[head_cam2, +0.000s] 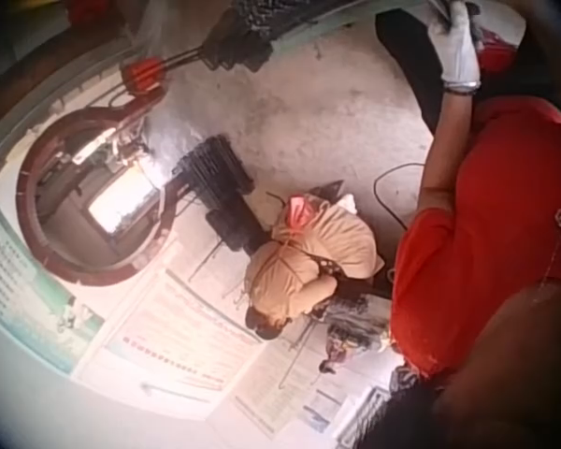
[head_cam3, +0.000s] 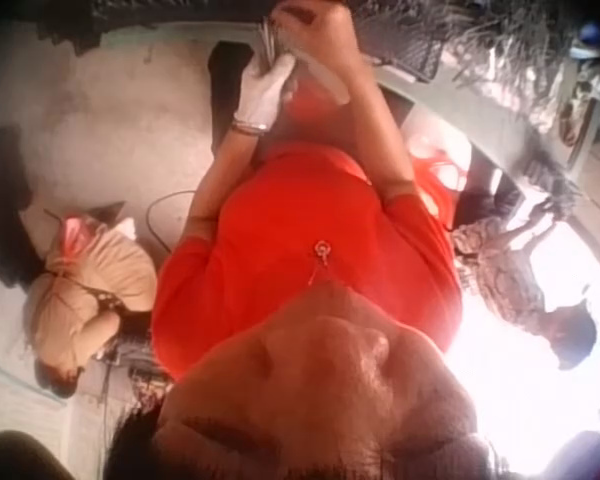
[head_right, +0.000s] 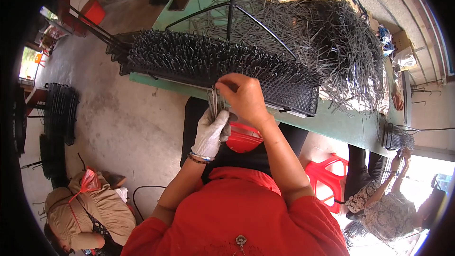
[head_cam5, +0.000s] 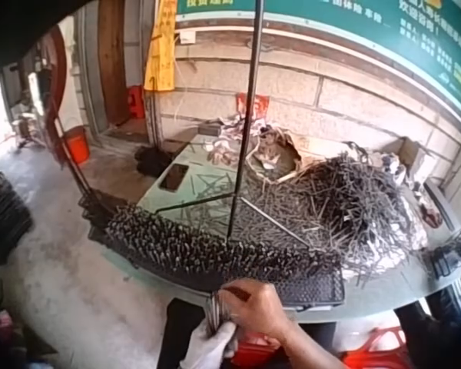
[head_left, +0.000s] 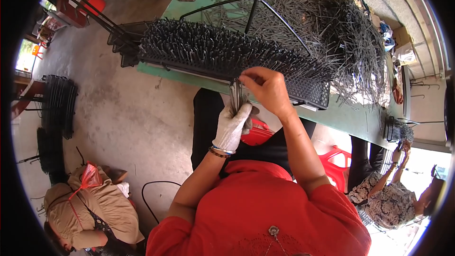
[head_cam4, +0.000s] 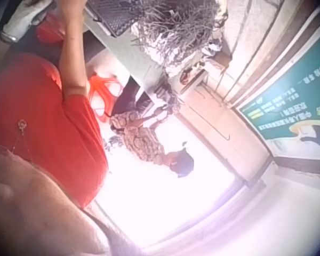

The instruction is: Inserting metal pins into an assembly rack.

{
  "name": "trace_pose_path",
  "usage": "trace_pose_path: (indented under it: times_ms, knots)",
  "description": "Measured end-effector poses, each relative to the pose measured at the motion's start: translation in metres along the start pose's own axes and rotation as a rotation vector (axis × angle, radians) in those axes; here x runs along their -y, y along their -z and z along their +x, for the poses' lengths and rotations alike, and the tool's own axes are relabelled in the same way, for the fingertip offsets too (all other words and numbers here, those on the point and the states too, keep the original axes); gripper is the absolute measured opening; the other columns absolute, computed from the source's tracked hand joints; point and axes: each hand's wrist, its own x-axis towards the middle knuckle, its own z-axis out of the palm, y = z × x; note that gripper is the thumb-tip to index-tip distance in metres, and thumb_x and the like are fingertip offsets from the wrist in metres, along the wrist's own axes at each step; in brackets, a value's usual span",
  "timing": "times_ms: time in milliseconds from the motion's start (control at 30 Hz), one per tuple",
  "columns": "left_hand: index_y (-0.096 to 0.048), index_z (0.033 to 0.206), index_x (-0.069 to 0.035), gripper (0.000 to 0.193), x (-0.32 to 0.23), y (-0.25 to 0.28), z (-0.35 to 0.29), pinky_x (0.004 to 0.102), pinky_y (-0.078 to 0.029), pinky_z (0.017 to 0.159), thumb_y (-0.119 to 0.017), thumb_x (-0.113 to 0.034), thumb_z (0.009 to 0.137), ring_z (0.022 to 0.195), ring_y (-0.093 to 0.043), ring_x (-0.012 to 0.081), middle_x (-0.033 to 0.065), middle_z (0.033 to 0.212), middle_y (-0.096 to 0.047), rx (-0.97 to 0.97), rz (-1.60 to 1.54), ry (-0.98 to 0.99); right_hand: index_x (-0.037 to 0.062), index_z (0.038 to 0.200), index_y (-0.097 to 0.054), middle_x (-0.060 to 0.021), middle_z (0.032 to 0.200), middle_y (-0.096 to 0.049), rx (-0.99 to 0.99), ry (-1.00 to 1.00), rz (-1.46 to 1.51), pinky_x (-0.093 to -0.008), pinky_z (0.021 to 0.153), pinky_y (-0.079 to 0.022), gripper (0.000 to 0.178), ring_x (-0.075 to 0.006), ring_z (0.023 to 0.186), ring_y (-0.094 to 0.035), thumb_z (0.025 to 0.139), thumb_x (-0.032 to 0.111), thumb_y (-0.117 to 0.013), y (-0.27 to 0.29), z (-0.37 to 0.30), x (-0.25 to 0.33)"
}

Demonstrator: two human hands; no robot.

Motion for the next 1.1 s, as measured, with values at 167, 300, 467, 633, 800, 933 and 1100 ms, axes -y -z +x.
trace_pose_path:
  times_ms: [167,300,467,633,800,933,1100]
  knots:
    - [-0.057,0.105,-0.007,0.018,0.009,0.009,0.004,0.0163,-0.042,0.047,-0.057,-0.024,0.099,0.057,-0.053,0.0016,0.0016,0.087,-0.067,0.012,-0.105,-0.007,-0.0028,0.100,-0.069,-0.0036,0.080,-0.070,-0.147,-0.135,0.183,-0.0222,0.060,-0.049,0.019,-0.0058,0.067,-0.059,0.088,0.011,-0.072,0.000,0.019,0.011]
    - [-0.056,0.108,-0.007,0.017,0.011,0.011,0.006,0.0171,-0.043,0.049,-0.056,-0.021,0.099,0.059,-0.052,0.0018,0.0020,0.090,-0.066,0.054,-0.126,0.034,-0.0010,0.106,-0.067,-0.0037,0.085,-0.070,-0.337,0.032,0.252,-0.0219,0.066,-0.051,0.019,-0.0060,0.074,-0.061,0.088,0.006,-0.071,-0.015,0.035,0.004]
    - [-0.054,0.112,-0.007,0.015,0.011,0.014,0.006,0.0173,-0.044,0.052,-0.054,-0.015,0.099,0.064,-0.053,0.0021,0.0035,0.095,-0.066,0.083,-0.148,0.063,0.0018,0.102,-0.069,-0.0044,0.085,-0.071,-0.385,0.158,0.055,-0.0232,0.065,-0.051,0.016,-0.0069,0.072,-0.062,0.088,0.007,-0.072,-0.028,0.039,-0.002]
    - [-0.054,0.113,-0.005,0.016,0.012,0.014,0.008,0.0181,-0.047,0.054,-0.053,-0.013,0.099,0.064,-0.054,0.0034,0.0041,0.095,-0.066,0.099,-0.197,0.059,0.0030,0.098,-0.070,-0.0067,0.086,-0.070,-0.363,0.240,-0.025,-0.0266,0.066,-0.052,0.015,-0.0138,0.072,-0.065,0.084,0.007,-0.074,-0.033,0.040,-0.014]
    - [-0.055,0.112,-0.003,0.017,0.008,0.011,0.006,0.0194,-0.050,0.057,-0.053,-0.013,0.099,0.065,-0.057,0.0051,0.0047,0.094,-0.067,0.072,-0.171,0.074,0.0035,0.091,-0.072,-0.0090,0.095,-0.067,-0.291,0.500,-0.365,-0.0358,0.074,-0.052,0.014,-0.0280,0.084,-0.064,0.078,0.004,-0.075,-0.028,0.038,-0.004]
    - [-0.056,0.111,-0.002,0.017,0.005,0.009,0.004,0.0202,-0.052,0.060,-0.053,-0.014,0.099,0.066,-0.060,0.0063,0.0046,0.092,-0.067,0.055,-0.183,0.081,0.0029,0.093,-0.072,-0.0090,0.093,-0.067,-0.373,0.519,-0.296,-0.0337,0.069,-0.051,0.014,-0.0246,0.079,-0.064,0.080,0.005,-0.075,-0.022,0.036,-0.002]
    - [-0.056,0.112,-0.003,0.018,0.002,0.008,0.002,0.0208,-0.053,0.061,-0.052,-0.016,0.100,0.066,-0.060,0.0069,0.0046,0.091,-0.067,0.053,-0.204,0.034,0.0003,0.092,-0.073,-0.0082,0.085,-0.068,-0.082,0.132,-0.071,-0.0282,0.060,-0.048,0.013,-0.0149,0.068,-0.060,0.084,0.010,-0.074,-0.004,0.011,0.012]
